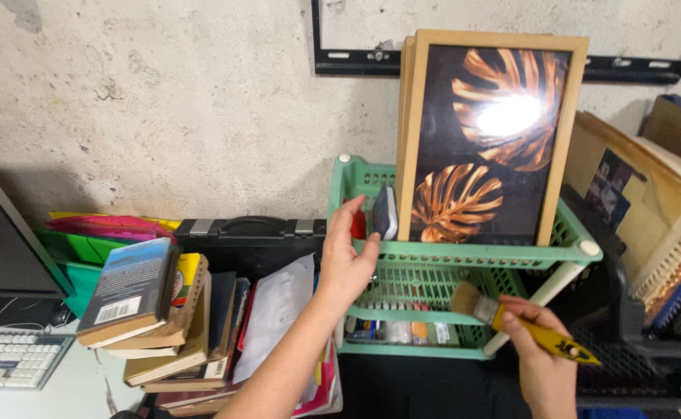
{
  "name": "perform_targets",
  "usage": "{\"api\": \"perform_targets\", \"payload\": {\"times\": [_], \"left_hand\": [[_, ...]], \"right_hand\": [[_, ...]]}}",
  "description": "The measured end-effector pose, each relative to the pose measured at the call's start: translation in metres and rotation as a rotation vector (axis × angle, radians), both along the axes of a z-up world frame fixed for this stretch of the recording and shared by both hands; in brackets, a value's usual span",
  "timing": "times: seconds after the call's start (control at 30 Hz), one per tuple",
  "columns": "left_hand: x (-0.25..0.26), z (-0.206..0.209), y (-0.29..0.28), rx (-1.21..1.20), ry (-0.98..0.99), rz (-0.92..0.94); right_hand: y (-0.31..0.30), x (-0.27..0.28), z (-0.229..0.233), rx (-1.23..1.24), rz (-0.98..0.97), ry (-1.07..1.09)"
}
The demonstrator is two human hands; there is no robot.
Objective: The person uses a brush to dust several framed pictures one at a time. They pick up each frame from a green plastic rack, brush the front and back surfaces, and place the frames into a black crate. The person handles multiple frames with different images and finishes by placing the last frame into the crate.
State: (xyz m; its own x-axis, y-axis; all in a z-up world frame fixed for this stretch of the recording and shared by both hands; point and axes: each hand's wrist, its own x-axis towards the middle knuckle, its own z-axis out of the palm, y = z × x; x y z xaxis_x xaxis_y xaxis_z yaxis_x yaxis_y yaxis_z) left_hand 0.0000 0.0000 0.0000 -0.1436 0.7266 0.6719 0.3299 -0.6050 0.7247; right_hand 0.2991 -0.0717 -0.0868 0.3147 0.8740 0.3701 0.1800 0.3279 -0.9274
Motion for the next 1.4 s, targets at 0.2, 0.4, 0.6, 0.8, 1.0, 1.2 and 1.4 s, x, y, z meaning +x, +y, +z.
{"api": "perform_targets", "payload": {"times": [0.2,0.4,0.6,0.8,1.0,1.2,1.4], "left_hand": [[0.043,-0.011,0.051,-0.053,-0.066,-0.035],[0.074,0.024,0.125,-0.149,-0.161,0.061],[0.093,0.051,0.12,-0.139,-0.039,0.331],[0.097,0.06,0.108,-0.157,-0.058,0.37],[0.099,0.061,0.097,-0.154,0.006,0.394],[0.106,0.064,0.095,-0.019,-0.16,0.345],[0.117,0.11,0.107,0.159,-0.361,-0.019]], "right_hand": [[0.005,0.016,0.013,0.177,0.068,0.005],[0.056,0.066,0.118,0.33,0.101,0.151],[0.099,0.077,0.164,0.482,0.141,-0.168],[0.167,0.108,0.146,0.206,0.271,0.316],[0.196,0.097,0.137,0.016,0.352,0.306],[0.184,0.08,0.148,0.046,0.285,0.371],[0.183,0.083,0.186,0.255,0.313,0.415]]}}
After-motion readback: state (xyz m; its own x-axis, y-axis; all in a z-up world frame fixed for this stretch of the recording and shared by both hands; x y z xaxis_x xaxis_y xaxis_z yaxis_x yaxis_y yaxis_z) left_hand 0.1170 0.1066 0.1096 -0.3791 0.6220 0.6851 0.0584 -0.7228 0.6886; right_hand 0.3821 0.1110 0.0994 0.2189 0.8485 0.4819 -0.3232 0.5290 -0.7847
